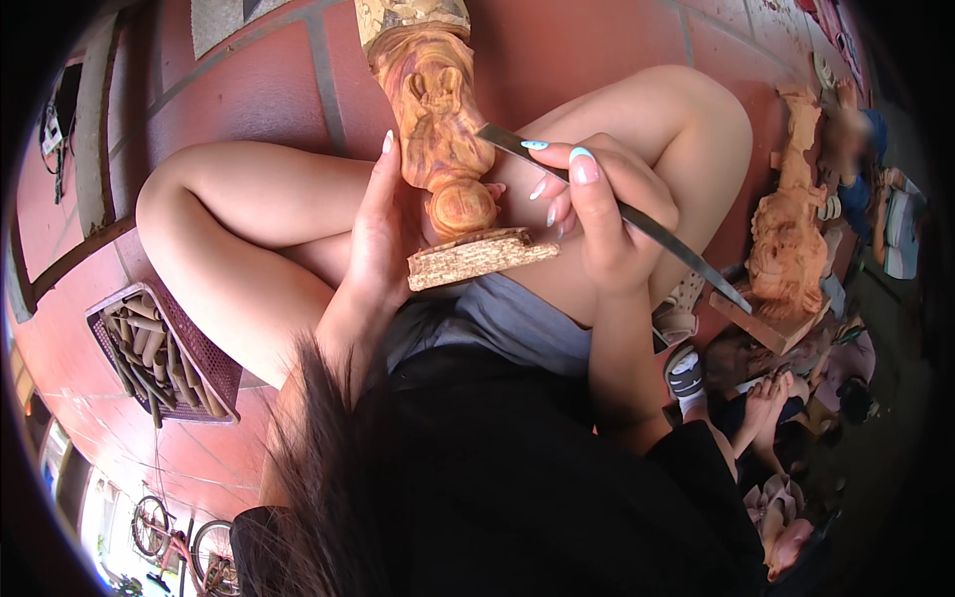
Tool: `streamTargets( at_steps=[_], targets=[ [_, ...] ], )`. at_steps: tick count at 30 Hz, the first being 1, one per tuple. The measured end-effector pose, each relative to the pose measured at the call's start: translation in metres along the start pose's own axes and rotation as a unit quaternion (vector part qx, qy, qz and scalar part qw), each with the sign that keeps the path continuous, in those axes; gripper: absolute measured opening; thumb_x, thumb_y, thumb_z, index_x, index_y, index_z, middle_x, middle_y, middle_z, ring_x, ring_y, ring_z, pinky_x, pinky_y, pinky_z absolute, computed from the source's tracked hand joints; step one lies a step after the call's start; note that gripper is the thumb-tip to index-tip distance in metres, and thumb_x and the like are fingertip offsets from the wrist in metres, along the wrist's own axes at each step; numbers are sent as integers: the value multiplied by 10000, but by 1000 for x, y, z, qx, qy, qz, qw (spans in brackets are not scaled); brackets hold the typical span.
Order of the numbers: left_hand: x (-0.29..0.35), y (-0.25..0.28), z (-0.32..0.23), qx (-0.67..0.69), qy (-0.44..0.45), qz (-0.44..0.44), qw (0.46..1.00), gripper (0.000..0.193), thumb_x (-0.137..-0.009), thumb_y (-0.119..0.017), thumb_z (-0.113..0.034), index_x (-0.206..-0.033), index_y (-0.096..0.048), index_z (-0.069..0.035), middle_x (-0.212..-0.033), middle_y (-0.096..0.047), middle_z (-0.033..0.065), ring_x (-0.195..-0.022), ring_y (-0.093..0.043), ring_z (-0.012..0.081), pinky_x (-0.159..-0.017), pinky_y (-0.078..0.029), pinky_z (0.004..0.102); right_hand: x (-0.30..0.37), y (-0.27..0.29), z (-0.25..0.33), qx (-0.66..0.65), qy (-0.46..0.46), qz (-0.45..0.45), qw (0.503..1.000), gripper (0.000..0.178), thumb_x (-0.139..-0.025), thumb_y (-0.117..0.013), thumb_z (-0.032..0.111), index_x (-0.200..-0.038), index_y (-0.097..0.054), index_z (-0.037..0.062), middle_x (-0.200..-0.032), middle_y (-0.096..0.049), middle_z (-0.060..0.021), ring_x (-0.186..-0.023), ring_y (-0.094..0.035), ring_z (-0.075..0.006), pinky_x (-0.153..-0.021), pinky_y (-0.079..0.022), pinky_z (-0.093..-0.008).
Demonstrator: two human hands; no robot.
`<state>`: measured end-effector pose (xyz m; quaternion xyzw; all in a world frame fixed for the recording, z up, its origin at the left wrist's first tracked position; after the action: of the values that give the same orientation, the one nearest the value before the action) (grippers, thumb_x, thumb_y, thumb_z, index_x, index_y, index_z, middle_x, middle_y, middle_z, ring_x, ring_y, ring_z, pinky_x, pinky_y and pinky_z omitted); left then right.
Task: The person carves a wooden figurine using a chisel, refining details on the body and base. The person rotates the piece to access different sides and continues shaping the wood.
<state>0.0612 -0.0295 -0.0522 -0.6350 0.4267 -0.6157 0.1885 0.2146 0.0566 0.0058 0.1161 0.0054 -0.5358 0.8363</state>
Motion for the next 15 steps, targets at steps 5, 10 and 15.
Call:
streamTargets(
  at_steps=[5,10,15],
  targets=[
    [2,3,1,-75,8,-9,997,573,-971,-486,-430,-1337,-411,5,-1216,-574,188,-1052,-636,272,-906,-541,410,-9,-2,-1,-30,-18,8,999,183,-939,-564,47,-911,-697,-75,-683,-628,-54,-531,-516,-61,-488,-399,-207],
    [0,5,2,-57,-12,51,997,579,-979,-464,-429,-1363,-390,-2,-1231,-571,183,-1108,-613,284,-943,-521,415,-10,-2,-2,-40,-30,2,999,198,-945,-558,60,-906,-699,-74,-674,-617,-46,-519,-502,-55,-483,-392,-204],
    [-2,4,3,10,-17,78,997,671,-967,-456,-530,-1375,-391,-1,-1215,-587,185,-1130,-599,288,-962,-509,418,-10,-2,-5,-44,-23,2,999,202,-945,-553,65,-914,-700,-70,-672,-614,-44,-514,-499,-49,-468,-386,-193]
  ],
)
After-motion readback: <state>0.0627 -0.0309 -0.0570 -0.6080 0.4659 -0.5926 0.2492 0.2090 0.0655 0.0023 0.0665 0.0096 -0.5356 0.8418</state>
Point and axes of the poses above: each hand's wrist, its own x-axis away from the middle knuckle, its own y-axis out of the back of the hand, z = x × y, the point moved 1 cm from there along -x, towards the middle knuckle
